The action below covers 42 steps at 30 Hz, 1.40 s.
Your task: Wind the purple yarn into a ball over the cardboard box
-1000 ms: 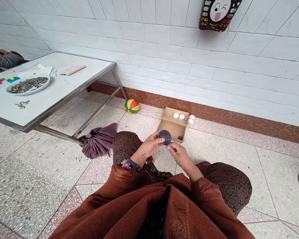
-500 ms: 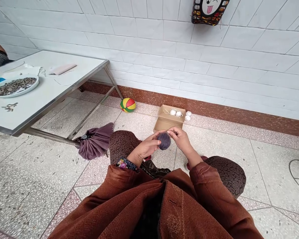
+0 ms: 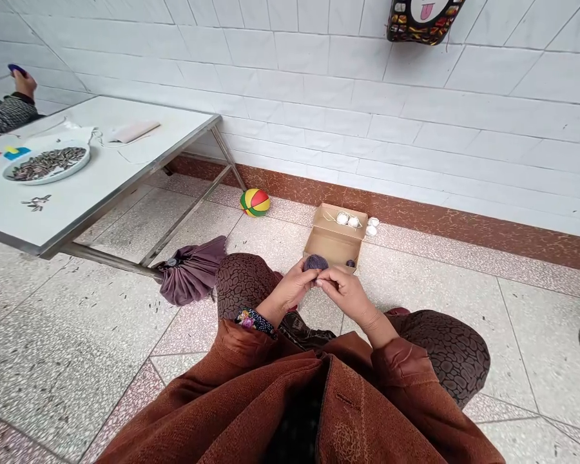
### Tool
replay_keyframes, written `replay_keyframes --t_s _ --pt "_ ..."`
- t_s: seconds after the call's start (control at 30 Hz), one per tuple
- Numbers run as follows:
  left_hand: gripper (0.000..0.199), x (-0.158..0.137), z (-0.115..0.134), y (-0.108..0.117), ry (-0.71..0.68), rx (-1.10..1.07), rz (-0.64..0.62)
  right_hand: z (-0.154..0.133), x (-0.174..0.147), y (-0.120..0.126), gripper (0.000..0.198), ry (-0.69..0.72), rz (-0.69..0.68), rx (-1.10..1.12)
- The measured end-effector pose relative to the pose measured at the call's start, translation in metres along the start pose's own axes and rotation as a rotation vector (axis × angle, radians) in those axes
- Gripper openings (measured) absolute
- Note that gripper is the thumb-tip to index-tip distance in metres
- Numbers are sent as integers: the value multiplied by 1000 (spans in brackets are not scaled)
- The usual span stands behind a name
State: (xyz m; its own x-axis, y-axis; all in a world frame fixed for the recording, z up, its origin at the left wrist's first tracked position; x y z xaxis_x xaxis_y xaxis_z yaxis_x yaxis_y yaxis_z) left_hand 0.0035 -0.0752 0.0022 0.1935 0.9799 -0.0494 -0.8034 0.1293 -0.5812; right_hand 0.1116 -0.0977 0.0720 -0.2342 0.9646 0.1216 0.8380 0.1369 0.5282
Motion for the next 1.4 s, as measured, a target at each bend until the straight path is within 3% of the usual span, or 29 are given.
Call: replay_keyframes --t_s 0.17,0.37,0.87,1.17,1.3,1.4 --pt "57 -10 -4 -12 99 7 -127 5 17 25 25 -18 86 16" --pt "73 -22 -6 -27 191 -29 -287 22 23 26 31 -106 153 83" --pt "66 -27 5 -37 169 -124 -288 43 13 18 29 -248 192 187" --pt "51 -15 11 -21 62 -102 -162 70 4 5 29 -318 171 172" --pt "48 -7 10 -3 50 -72 -28 62 0 -3 30 -243 134 50" --pt "51 -3 15 10 -10 -15 72 41 -5 -17 30 -135 -14 5"
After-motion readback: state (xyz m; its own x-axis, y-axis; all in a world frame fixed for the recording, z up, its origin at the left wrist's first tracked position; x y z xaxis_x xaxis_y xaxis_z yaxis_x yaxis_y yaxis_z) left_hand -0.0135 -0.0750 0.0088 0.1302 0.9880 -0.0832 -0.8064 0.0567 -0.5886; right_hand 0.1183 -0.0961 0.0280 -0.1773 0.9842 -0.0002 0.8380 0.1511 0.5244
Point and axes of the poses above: each hand's wrist, its own x-axis towards the middle knuckle, its own y-axis out of the back of the hand, z = x × y, the point moved 9 cm from there along x, towards the middle knuckle, and after that the axes turned 15 degrees about -y, right-handed, at the moved point
